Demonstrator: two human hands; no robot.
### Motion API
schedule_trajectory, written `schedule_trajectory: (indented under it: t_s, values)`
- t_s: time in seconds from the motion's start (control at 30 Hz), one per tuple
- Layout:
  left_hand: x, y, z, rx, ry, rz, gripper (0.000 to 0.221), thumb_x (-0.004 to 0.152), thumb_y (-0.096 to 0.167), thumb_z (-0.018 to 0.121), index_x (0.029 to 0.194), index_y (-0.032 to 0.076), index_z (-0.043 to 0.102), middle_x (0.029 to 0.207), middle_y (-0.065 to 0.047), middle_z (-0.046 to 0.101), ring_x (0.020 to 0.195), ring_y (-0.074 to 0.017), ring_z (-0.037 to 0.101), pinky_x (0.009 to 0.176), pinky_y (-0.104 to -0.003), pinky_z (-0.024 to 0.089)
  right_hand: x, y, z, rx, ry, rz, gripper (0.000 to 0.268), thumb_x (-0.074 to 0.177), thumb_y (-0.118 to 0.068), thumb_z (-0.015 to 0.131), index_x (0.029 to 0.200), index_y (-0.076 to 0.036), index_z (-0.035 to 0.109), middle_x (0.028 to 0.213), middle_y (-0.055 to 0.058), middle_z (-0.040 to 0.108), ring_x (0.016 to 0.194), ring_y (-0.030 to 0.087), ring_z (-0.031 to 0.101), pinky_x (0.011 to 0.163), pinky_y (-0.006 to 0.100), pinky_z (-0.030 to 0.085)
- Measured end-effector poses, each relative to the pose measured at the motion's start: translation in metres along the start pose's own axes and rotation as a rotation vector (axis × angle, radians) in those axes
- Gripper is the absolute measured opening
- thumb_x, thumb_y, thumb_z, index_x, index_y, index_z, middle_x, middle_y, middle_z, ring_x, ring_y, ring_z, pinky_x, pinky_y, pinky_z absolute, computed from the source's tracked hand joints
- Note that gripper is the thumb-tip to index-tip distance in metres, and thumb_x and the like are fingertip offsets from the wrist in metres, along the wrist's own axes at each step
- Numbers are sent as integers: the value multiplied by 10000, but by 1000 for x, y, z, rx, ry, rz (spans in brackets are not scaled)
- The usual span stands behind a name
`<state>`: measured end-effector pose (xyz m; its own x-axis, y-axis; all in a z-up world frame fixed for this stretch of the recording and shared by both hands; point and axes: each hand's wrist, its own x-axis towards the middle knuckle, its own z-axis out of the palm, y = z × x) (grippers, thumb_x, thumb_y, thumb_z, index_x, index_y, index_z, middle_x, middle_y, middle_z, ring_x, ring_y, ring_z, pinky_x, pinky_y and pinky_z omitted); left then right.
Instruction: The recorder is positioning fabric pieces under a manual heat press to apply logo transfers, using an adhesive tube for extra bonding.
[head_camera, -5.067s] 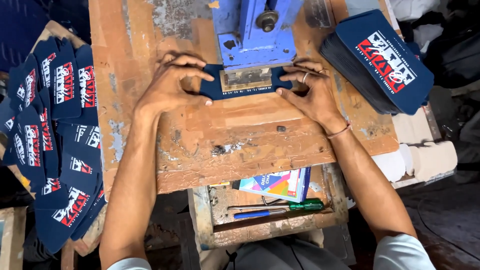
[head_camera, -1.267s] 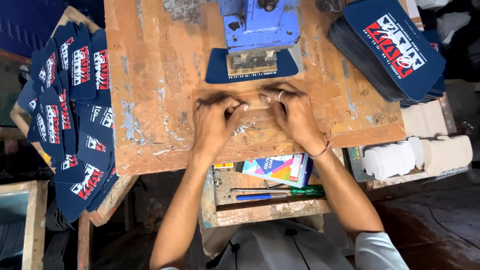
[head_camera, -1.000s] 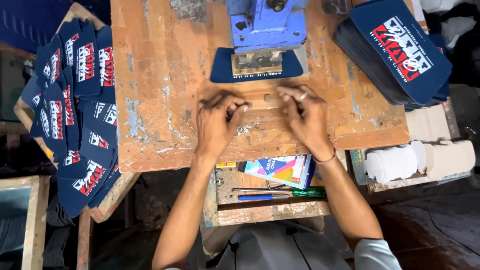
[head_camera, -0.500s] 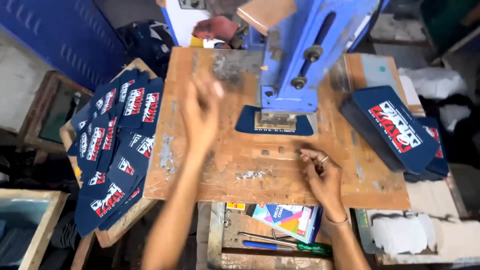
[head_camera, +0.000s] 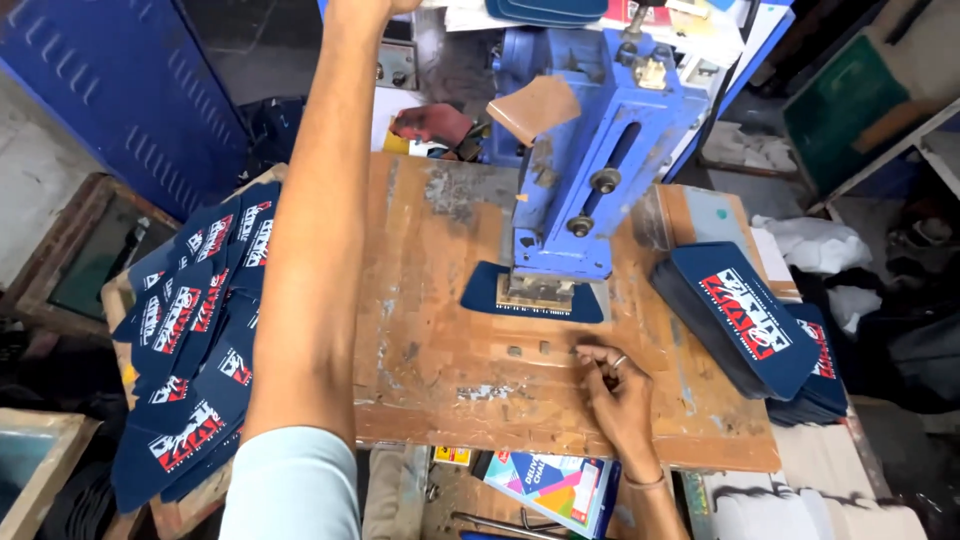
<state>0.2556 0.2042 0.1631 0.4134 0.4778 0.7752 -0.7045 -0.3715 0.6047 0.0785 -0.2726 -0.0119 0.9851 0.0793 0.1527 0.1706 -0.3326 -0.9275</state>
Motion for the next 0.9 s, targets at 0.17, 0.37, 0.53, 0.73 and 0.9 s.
schedule_trajectory:
  t_s: [0.17,0.37,0.53,0.73,0.9]
  values:
    - [7,34,-17,-90,-6,-42,221,1173,199,679,1180,-6,596,940,-65,579,800,-157,570,721,-290,435,2,6,1,-45,6,56,171,960,-112,676,1087,-37,763,710,-3,699,590,51,620,474,225,463]
    - [5,23,-35,-185,-59,-115,208,1184,178,680,1136,-11,607,859,-46,535,703,-129,528,636,-269,403,2,13,2,-4,12,41,181,964,-105,674,1107,-34,758,764,-9,718,614,47,636,485,218,473]
    - [-89,100,-52,-203,-154,-291,193,1164,181,638,1182,-10,618,972,-55,604,776,-126,602,693,-272,500,-3,19,-2,49,-19,36,252,970,-51,657,1211,-14,720,833,-3,692,642,41,597,521,214,470]
    - [-320,165,-29,-105,-262,-856,135,972,105,681,1066,12,652,1137,-80,715,858,-167,684,751,-322,592,-55,-6,-1,303,-352,14,423,928,7,700,1342,12,614,1045,53,724,890,80,685,741,242,592]
    - [-393,194,8,-325,-251,-1092,110,961,86,664,1066,52,656,971,-66,725,864,-151,786,748,-298,638,-86,-21,4,709,-386,196,427,918,-73,702,1311,12,557,1201,79,706,1003,182,732,702,319,637]
